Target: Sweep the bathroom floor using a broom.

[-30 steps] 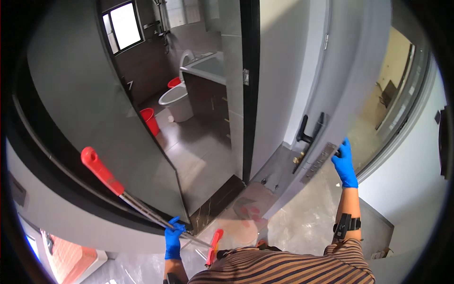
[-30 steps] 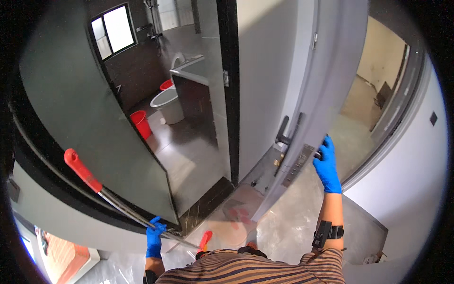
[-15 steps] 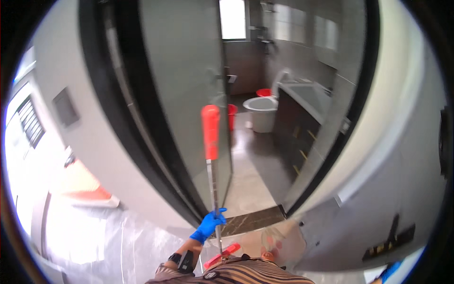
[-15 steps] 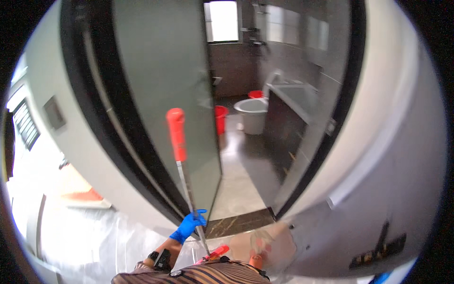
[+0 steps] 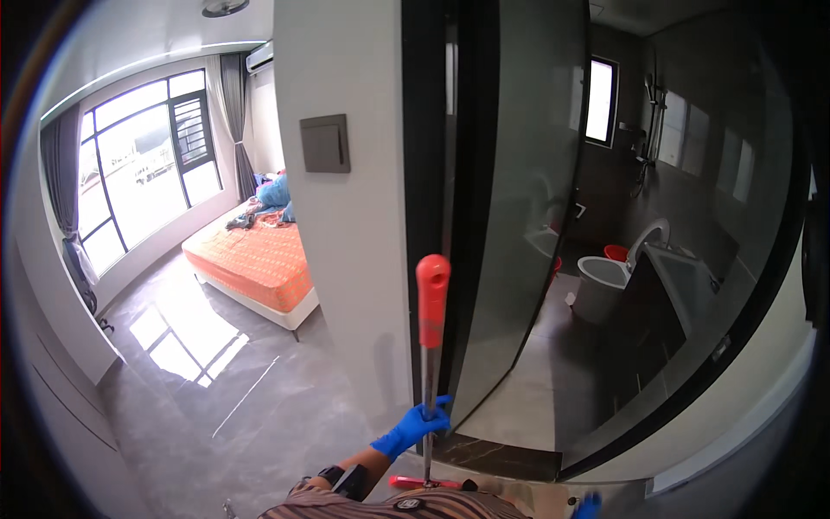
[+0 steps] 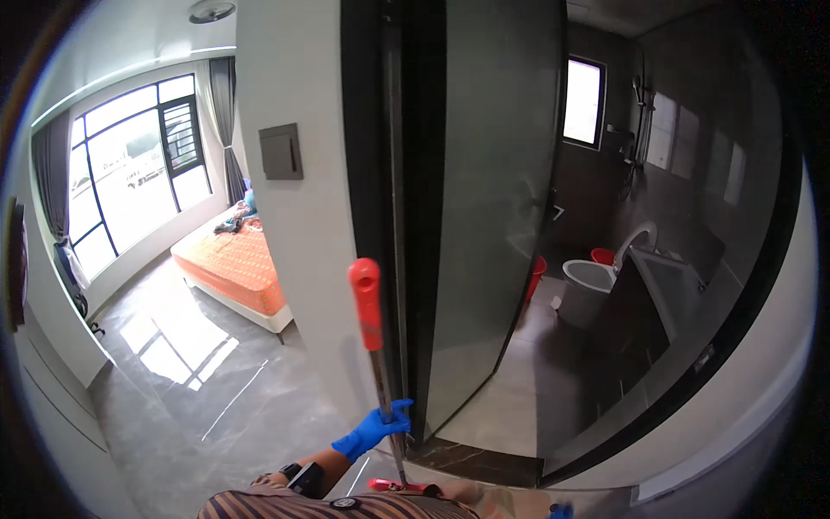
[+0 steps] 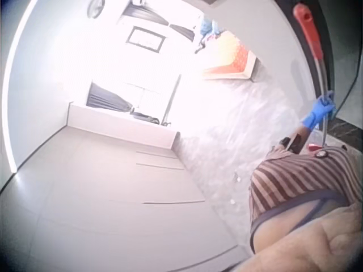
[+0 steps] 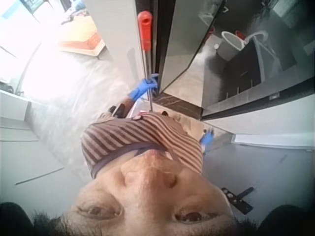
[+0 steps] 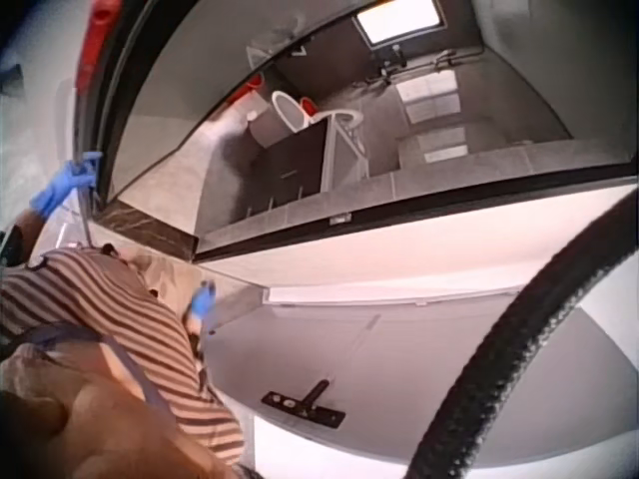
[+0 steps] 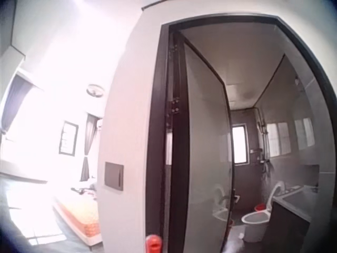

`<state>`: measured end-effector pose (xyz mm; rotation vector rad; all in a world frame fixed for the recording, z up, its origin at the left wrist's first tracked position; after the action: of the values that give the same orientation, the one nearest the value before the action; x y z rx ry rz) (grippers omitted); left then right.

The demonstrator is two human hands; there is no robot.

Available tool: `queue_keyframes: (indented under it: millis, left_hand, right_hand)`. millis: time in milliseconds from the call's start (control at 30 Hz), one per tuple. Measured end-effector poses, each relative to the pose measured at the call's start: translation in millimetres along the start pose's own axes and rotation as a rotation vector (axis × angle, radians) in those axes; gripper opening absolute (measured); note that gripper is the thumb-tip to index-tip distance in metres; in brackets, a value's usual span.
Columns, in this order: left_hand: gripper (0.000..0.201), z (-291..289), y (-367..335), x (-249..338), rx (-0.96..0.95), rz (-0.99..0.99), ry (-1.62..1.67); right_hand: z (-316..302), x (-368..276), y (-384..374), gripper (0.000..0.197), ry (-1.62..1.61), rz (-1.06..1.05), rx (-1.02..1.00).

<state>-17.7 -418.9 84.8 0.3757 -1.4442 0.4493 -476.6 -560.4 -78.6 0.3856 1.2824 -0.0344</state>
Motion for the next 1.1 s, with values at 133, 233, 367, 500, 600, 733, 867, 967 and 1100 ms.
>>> queue_keyframes:
  millis: [133,233,367,500,600,733,867,967,1100]
  left_hand:
    - [0.047,-41.1,15.3,3.7,0.134,0.097,0.012]
    - [0.043,-65.2,42.0,4.6,0.234,0.059,0.156]
    - [0.041,-66.3,64.2,8.3,0.208,0.093,0.084]
    - [0.038,-70.6,87.4,4.8,0.227,0.077,0.113]
    - [0.038,-80.2,103.8,-3.6,0.256,0.032,0.128]
    - [0.041,-85.4,98.1,-3.9,0.199,0.090,0.126]
    - [0.039,-86.7,89.0,-7.3,0.224,0.064,0.060]
    - [0.037,-61.7,76.8,-16.8,0.096,-0.031,-0.004]
    - [0.036,-24.2,62.6,-48.7,-0.085,-0.026,-0.165]
  right_hand:
    - [317.9,-193.0,134.9,0.033,0.275,-0.786,-0.695]
    - [426.7,-294.9,314.6,0.040,0.142,-1.648,-1.059]
    - [515.6,-330.3,425.1,0.052,0.130,-2.177,-0.858]
    - [571.4,-327.0,426.7,0.050,0.175,-2.281,-0.612]
    - [573.6,-324.1,428.0,0.050,0.294,-2.280,-0.592]
    - [588.2,-322.6,441.0,0.043,0.076,-2.198,-0.645]
    - [573.5,-277.1,451.3,0.034,0.366,-2.154,-0.731]
    - [517.0,-236.1,398.3,0.034,0.346,-1.268,-1.485]
    - [416.8,-162.3,322.1,0.030,0.289,0.179,-1.678]
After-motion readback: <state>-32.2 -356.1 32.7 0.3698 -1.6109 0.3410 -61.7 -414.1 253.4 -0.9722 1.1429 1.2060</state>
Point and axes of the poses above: each hand's wrist, its own y-axis away from the middle knuckle, its own z-axis out of the palm, x = y × z, the point moved 7 cm from there along -y, towards the middle knuckle, and after that the axes turned 10 degrees about x, right-handed, at the moved point
